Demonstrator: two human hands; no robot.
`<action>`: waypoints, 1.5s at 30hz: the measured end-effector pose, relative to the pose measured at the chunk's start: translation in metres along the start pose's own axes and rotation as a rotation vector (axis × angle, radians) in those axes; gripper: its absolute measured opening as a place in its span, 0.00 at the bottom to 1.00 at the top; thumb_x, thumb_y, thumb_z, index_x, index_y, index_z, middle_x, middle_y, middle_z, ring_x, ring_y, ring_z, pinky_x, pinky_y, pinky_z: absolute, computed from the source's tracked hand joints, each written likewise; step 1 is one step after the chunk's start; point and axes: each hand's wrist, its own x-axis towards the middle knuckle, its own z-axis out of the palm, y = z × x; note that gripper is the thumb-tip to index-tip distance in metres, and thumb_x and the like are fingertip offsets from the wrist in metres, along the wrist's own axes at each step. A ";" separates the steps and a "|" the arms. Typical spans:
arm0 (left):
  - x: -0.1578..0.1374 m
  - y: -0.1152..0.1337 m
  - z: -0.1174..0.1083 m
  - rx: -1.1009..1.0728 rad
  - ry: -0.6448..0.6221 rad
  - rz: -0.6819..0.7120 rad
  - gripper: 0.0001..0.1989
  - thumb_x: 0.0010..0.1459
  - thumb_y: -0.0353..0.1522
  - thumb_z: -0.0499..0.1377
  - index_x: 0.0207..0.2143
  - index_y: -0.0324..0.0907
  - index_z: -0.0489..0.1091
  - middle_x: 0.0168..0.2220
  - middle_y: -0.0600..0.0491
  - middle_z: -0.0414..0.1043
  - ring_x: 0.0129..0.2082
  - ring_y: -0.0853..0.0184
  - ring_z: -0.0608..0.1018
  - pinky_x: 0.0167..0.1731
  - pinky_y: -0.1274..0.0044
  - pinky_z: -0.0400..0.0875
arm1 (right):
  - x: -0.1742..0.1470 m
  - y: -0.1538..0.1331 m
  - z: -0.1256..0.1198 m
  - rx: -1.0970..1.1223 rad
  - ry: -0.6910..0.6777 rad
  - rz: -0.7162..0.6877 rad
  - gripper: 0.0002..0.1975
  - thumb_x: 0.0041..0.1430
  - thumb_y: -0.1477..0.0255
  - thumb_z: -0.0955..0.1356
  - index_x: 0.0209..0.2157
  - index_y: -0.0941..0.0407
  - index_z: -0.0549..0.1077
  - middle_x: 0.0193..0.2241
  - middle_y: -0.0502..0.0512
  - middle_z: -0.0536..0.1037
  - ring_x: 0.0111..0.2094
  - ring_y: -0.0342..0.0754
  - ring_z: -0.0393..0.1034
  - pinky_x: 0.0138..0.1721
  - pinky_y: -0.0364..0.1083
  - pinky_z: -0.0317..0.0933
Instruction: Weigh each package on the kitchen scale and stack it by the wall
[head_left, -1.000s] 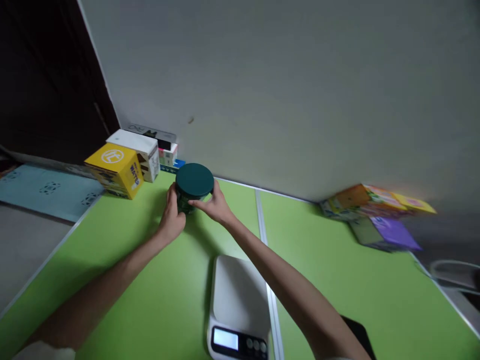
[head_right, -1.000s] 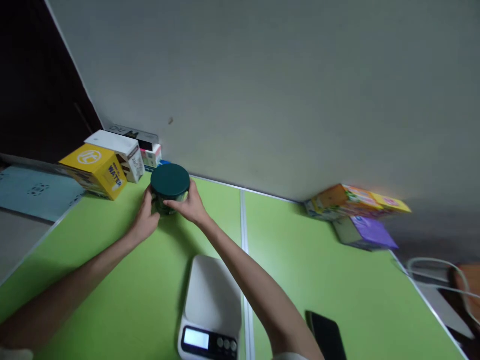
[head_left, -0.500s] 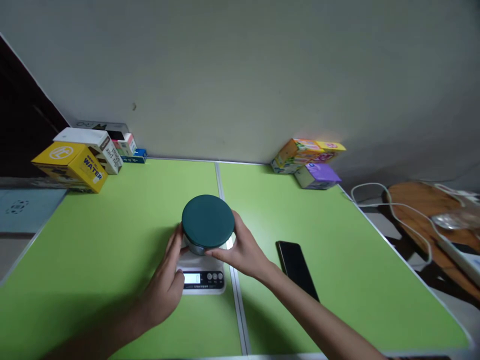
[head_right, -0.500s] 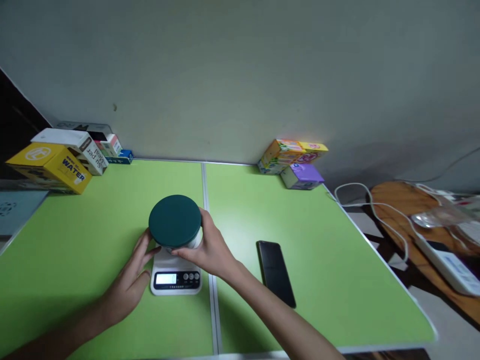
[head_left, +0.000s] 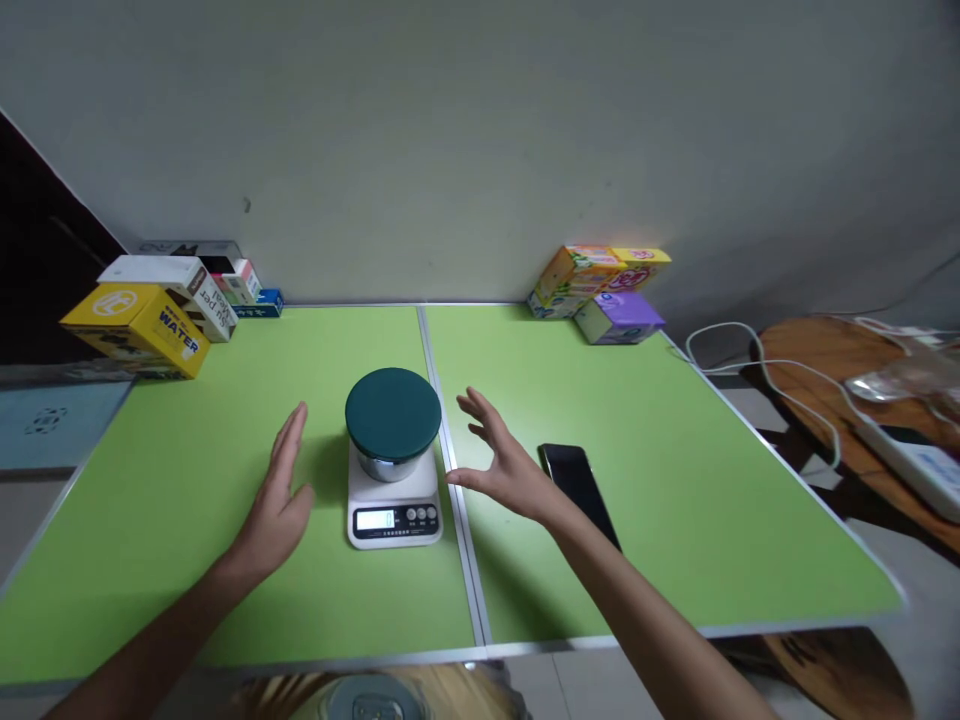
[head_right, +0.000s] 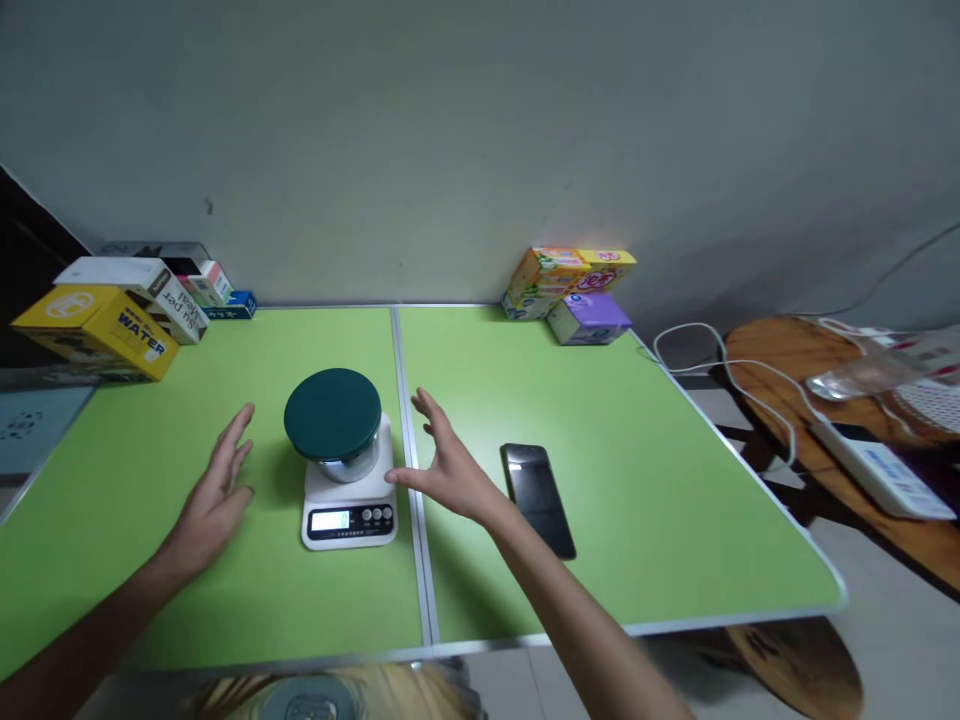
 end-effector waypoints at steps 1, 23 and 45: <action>0.000 -0.001 -0.003 -0.014 0.005 -0.018 0.42 0.55 0.23 0.50 0.69 0.52 0.39 0.72 0.55 0.34 0.70 0.53 0.46 0.67 0.55 0.40 | -0.003 0.004 -0.003 -0.003 0.006 0.003 0.56 0.47 0.51 0.73 0.68 0.44 0.38 0.68 0.64 0.48 0.68 0.63 0.45 0.64 0.67 0.46; 0.010 0.020 0.027 -0.088 -0.160 -0.160 0.40 0.55 0.27 0.50 0.69 0.44 0.40 0.69 0.47 0.49 0.67 0.52 0.57 0.64 0.59 0.52 | 0.044 -0.009 0.049 0.087 -0.076 -0.234 0.66 0.36 0.58 0.79 0.67 0.50 0.35 0.66 0.65 0.53 0.65 0.61 0.54 0.65 0.60 0.48; 0.126 0.120 0.295 0.038 -0.825 0.326 0.41 0.48 0.23 0.51 0.67 0.41 0.50 0.70 0.47 0.46 0.69 0.56 0.50 0.67 0.60 0.47 | -0.060 0.119 -0.189 0.000 1.144 0.153 0.43 0.33 0.59 0.77 0.51 0.58 0.64 0.47 0.65 0.75 0.48 0.61 0.70 0.52 0.61 0.62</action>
